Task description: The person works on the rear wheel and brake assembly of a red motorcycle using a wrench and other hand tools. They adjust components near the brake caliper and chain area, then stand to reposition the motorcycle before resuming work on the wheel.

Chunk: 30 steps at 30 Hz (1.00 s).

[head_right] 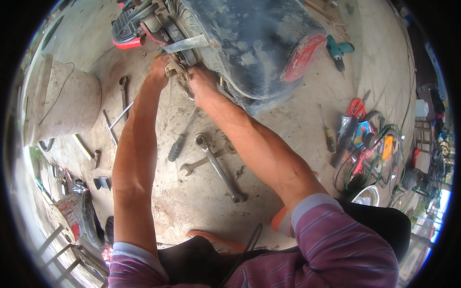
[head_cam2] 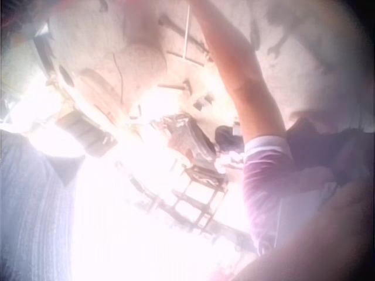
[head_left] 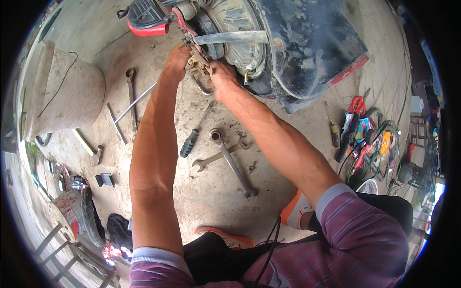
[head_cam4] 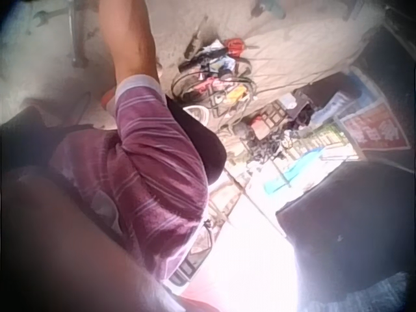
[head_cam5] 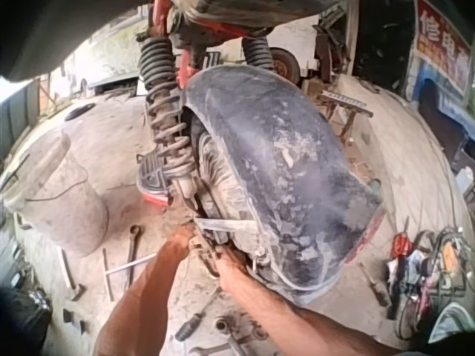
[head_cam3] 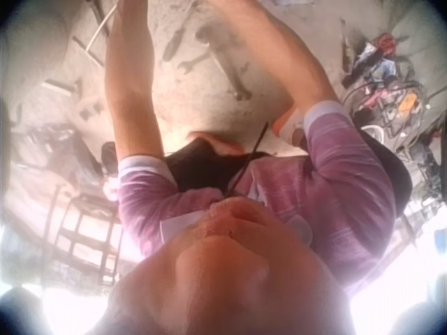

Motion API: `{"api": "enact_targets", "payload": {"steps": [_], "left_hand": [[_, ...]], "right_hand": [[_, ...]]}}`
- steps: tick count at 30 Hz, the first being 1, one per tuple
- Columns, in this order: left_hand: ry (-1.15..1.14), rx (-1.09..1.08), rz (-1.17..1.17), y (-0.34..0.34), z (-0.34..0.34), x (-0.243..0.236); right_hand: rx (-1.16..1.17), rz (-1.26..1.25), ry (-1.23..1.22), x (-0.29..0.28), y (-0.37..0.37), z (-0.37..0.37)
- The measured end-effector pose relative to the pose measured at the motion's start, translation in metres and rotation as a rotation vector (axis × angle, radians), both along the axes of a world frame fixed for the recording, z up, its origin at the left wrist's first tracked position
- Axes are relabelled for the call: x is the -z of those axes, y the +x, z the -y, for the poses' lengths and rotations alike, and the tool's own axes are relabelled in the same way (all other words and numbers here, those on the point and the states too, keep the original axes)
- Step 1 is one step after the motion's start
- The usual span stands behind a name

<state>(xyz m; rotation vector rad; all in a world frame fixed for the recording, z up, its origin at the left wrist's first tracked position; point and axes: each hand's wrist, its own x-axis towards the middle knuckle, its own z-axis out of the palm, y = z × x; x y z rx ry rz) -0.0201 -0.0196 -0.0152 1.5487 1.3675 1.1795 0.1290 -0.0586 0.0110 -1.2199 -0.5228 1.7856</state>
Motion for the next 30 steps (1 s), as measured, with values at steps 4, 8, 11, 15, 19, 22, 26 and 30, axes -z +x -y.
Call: {"api": "enact_targets", "payload": {"steps": [4, 8, 11, 15, 19, 22, 26, 30], "left_hand": [[0.148, 0.001, 0.22, 0.007, -0.001, 0.007], [0.243, 0.071, 0.259, 0.01, -0.003, 0.011], [0.122, 0.03, 0.243, 0.003, -0.002, 0.013], [-0.065, -0.068, 0.255, 0.003, -0.007, 0.011], [-0.269, -0.067, 0.48, 0.005, -0.005, -0.002], [-0.352, -0.077, 0.616, 0.009, 0.0, -0.013], [-0.299, -0.115, 0.589, 0.008, -0.004, -0.006], [-0.13, -0.059, 0.266, 0.006, -0.003, -0.003]], "right_hand": [[0.091, 0.252, 0.273, 0.015, -0.004, -0.003], [0.143, 0.42, 0.512, 0.044, -0.007, -0.015], [0.005, 0.244, 0.314, 0.025, -0.002, -0.007], [-0.054, 0.06, 0.014, -0.002, 0.002, 0.001], [-0.01, 0.143, 0.109, 0.012, 0.0, -0.006], [-0.023, 0.27, 0.291, -0.001, 0.0, 0.002], [-0.107, 0.442, 0.455, 0.018, 0.003, -0.006], [-0.12, 0.354, 0.287, 0.014, 0.004, -0.006]]}}
